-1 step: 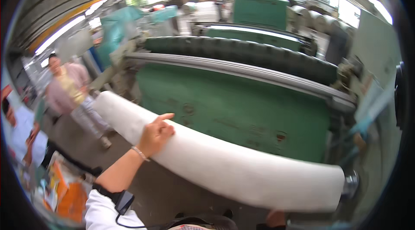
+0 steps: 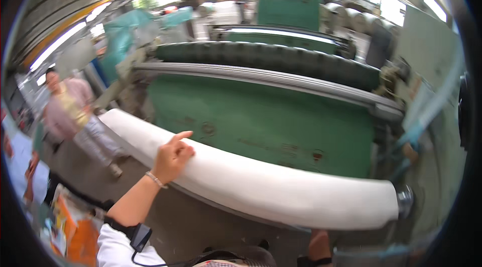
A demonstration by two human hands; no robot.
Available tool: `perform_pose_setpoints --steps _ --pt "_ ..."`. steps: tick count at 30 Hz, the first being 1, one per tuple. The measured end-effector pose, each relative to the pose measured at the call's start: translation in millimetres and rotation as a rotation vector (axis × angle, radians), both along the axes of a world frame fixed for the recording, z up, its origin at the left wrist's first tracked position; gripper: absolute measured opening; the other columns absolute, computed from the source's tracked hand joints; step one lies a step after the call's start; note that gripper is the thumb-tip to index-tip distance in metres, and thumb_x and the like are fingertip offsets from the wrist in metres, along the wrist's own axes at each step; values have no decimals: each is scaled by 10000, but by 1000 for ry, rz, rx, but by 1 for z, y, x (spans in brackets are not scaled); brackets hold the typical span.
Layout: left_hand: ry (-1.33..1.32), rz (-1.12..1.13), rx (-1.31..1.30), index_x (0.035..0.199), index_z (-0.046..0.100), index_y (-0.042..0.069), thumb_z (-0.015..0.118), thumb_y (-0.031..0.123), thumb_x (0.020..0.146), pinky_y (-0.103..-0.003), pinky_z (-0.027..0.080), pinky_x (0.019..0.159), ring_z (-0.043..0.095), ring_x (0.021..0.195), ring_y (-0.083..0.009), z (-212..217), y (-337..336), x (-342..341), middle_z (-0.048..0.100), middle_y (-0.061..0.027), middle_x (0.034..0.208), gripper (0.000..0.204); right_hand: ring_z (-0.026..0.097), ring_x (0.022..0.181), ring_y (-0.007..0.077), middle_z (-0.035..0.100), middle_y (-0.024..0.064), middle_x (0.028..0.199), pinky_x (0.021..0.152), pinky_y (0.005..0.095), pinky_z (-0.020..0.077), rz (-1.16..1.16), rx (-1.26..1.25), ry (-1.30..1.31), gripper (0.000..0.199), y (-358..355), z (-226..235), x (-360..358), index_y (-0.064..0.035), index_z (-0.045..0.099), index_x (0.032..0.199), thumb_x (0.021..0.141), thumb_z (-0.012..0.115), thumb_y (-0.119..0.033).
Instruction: Operating an industrial roll-processing machine to feed and align large sheets of green material.
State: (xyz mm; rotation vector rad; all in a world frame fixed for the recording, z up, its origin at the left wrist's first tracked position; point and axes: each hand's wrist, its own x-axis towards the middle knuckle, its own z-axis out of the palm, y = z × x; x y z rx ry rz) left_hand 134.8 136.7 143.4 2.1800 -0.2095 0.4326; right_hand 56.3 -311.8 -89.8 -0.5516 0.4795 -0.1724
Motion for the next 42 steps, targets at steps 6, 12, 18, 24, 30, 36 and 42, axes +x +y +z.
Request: perform_pose_setpoints --steps 6,12,18,24,30,36,42 --pt "-335 -243 178 1235 529 19 645 201 865 -377 493 862 654 910 -262 -14 29 -19 696 -84 919 429 615 978 176 606 19 1147 748 325 531 -246 -118 59 355 -16 -6 -78 -119 514 1221 996 448 -386" --pt "-515 -324 427 1238 516 29 685 176 770 -421 429 972 547 1136 -297 -31 69 -44 619 -115 1181 518 614 977 169 602 29 1133 728 323 522 -338 -254 186 366 8 61 -159 -121 512 1227 999 442 -399" --pt "-496 -360 528 1290 455 31 702 237 758 -468 299 1087 411 1291 -336 -41 86 -53 470 -150 1368 622 592 1058 237 548 85 1244 786 370 528 -295 -354 311 516 13 58 -241 -116 428 1343 956 516 -447" --pt "-545 -116 646 1275 486 12 612 381 822 -475 282 1091 423 1279 -359 -34 53 -25 473 -178 1366 598 439 1257 295 365 150 1433 1012 412 378 -898 -983 613 786 -36 59 -211 -38 255 1447 894 613 -467" --pt "-343 -64 555 1147 611 0 539 449 886 -464 339 1033 562 1106 -309 -23 38 17 624 -154 1161 524 370 1312 305 305 152 1480 1100 459 288 -489 -305 -94 891 -52 58 -106 -47 249 1455 838 635 -561" --pt "-285 713 -390 1315 484 -7 502 440 930 -476 349 1043 484 1225 -301 -146 228 0 473 -154 1371 590 507 1186 288 534 117 1294 1024 460 398 -421 -289 -315 511 -38 76 -147 -35 445 1332 910 593 -281" --pt "172 322 -1427 1235 515 -13 603 329 860 -448 483 895 586 1058 -329 -137 347 -13 591 -161 1189 515 543 1126 317 546 151 1245 983 433 437 -573 -390 -29 588 -60 135 -179 -1 470 1292 741 541 -195"
